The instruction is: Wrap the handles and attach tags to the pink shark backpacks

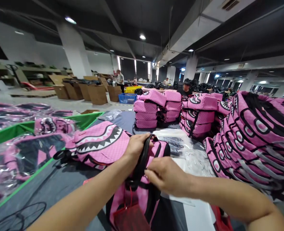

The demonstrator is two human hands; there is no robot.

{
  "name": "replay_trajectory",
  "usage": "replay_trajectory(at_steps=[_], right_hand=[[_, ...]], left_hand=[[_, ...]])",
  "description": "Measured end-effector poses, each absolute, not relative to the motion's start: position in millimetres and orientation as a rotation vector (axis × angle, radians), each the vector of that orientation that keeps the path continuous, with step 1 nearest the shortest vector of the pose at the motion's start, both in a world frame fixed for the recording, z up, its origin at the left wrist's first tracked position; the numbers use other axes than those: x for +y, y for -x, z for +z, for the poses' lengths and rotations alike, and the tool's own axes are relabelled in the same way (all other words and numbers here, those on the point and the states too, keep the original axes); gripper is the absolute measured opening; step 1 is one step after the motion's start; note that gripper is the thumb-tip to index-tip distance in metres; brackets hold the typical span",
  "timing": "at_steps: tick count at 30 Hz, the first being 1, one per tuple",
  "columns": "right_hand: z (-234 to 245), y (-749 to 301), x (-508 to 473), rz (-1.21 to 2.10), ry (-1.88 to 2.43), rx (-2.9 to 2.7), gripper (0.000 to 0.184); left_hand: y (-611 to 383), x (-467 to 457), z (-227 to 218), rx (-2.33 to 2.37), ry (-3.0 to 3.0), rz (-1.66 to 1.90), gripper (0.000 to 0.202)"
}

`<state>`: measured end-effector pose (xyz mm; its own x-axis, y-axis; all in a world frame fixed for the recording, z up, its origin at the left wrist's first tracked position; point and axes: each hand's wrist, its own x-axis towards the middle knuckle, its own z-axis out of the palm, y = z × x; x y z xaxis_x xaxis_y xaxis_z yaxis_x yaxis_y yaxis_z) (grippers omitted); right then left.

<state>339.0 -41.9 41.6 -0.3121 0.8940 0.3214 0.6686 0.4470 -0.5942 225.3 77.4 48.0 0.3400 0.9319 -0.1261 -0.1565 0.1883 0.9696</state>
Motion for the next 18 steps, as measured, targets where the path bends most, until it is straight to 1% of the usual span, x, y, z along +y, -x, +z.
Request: replay_trajectory(at_steps=[2, 4, 6, 9, 11, 13, 14, 16, 17, 18], right_hand=[[42.2, -339.3, -44.7, 0.836, 1.381, -1.955, 0.026], [41.9, -350.0, -47.6, 1.184, 1.393, -1.851, 0.027], [42.2, -360.5, -54.7, 1.281, 1.42, -1.826, 0.025], [46.9, -359.4, -70.2, 1.209, 1.467, -1.887, 0.019], [52.6, -349.4, -77.5, 1.147, 1.504, -1.937, 0.017], [56.9, -339.2, -79.6, 0.985, 1.59, -1.985, 0.012], [57.3, -335.2, -79.0, 0.891, 1.642, -2.001, 0.016], [54.1, -329.9, -75.7, 0.74, 1.721, -2.01, 0.036], [50.9, -328.2, -73.7, 0.695, 1.747, -1.999, 0.039], [47.3, -327.0, -71.7, 0.66, 1.763, -1.979, 0.037]], left_hand=[[-220.8, 73.1, 52.2, 0.887, -1.132, 0.864, 0.037], [-203.9, 64.2, 51.1, 0.818, -1.25, 0.783, 0.047], [-181.1, 52.4, 43.9, 0.719, -1.468, 0.755, 0.05], [-155.5, 37.9, 27.3, 0.674, -1.66, 0.856, 0.048], [-151.4, 33.1, 18.4, 0.68, -1.588, 0.917, 0.052], [-156.2, 30.7, 13.6, 0.673, -1.469, 0.939, 0.052], [-160.4, 29.5, 12.4, 0.677, -1.412, 0.951, 0.051], [-169.4, 26.8, 11.4, 0.689, -1.314, 0.981, 0.051], [-173.3, 25.3, 11.2, 0.69, -1.277, 0.989, 0.051], [-176.4, 24.1, 11.0, 0.694, -1.249, 0.998, 0.05]])
